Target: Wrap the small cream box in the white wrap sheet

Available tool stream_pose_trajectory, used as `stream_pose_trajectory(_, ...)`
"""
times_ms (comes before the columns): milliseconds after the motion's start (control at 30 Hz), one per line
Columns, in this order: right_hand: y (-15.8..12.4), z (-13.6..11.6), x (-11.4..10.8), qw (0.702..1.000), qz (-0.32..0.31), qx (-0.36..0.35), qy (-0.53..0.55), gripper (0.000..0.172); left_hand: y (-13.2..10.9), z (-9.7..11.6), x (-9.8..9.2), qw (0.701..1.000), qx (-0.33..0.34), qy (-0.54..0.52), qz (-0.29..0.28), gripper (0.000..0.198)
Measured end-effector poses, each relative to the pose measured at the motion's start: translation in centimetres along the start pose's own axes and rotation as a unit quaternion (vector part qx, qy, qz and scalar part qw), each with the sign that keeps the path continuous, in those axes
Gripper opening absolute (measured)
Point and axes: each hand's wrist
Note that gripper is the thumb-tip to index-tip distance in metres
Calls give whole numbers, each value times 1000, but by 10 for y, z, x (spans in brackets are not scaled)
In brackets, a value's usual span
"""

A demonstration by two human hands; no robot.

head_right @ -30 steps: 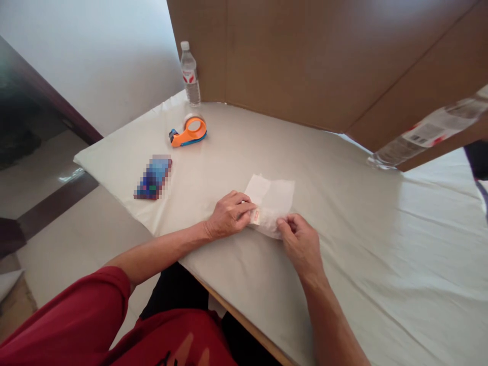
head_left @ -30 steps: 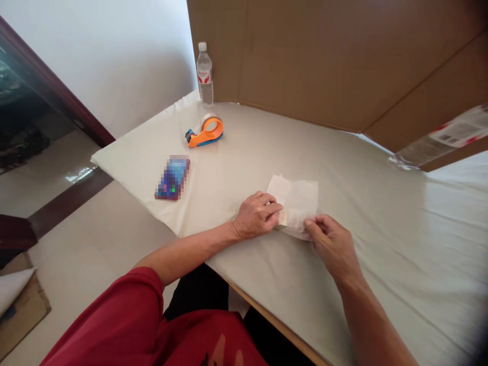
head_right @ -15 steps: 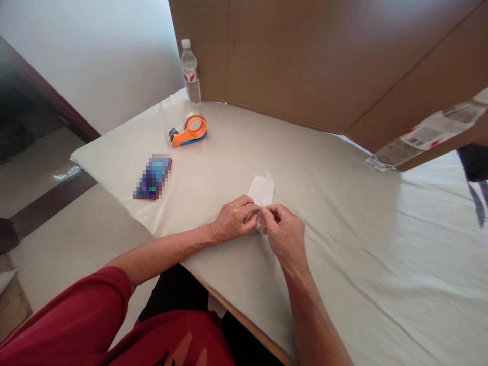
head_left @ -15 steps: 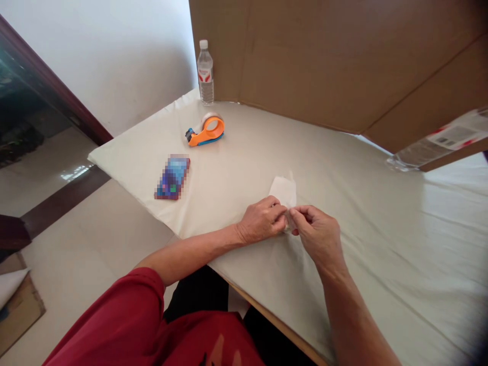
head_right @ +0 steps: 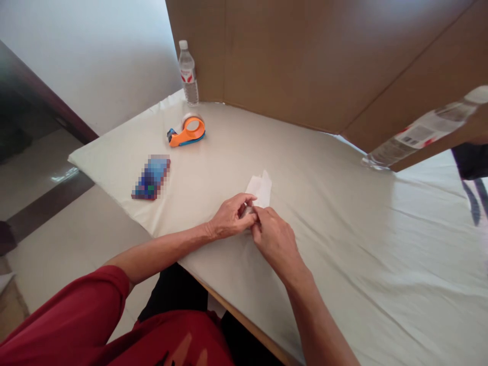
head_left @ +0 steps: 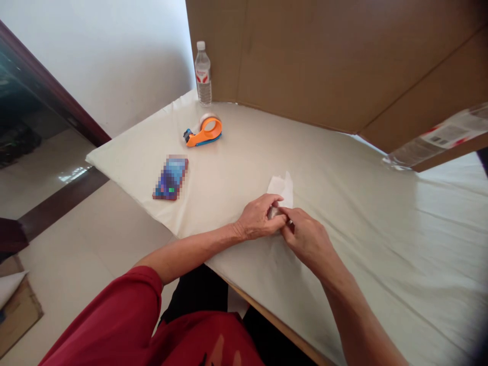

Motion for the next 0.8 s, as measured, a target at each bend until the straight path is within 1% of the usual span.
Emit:
stream_pose_trajectory(67,-1,-2,2,999,-4,0,-35,40,1,2,1,1000,-11,3,10,36)
stream_pose_trajectory(100,-1,-2,2,999,-8,-4,-34,42,2,2,1,1000,-11,5,11,35)
stream_pose_trajectory(233,-2,5,-4,999,-19,-28,33,41,4,0,1,1000,3,6,-6,31)
stream_pose_trajectory(367,0,12,-9,997,-35,-5,73,39,5,-5,-1,1000,12,-5,-28,28)
stream_pose_trajectory(467,4,10,-10,996,-38,-1,82,37,6,-9,-2,999,14,-15,-36,29)
stream_pose_trajectory(600,6,6,-14,992,-34,1,120,35,5,-11,-1,999,5,-28,-27,40)
stream_pose_trajectory(667,6,8,-17,984,-22,40,174,33,4,-11,-1,999,1,-38,-25,42)
stream_pose_trajectory(800,6,25,-16,947,52,178,261,32,2,-8,-1,999,7,-26,-26,42)
Point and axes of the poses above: each hand's wrist, its own y-axis towards the middle knuckle, its own x-axis out of the palm, z = x × y, and after that the axes turned 8 degrees about -x, right-handed
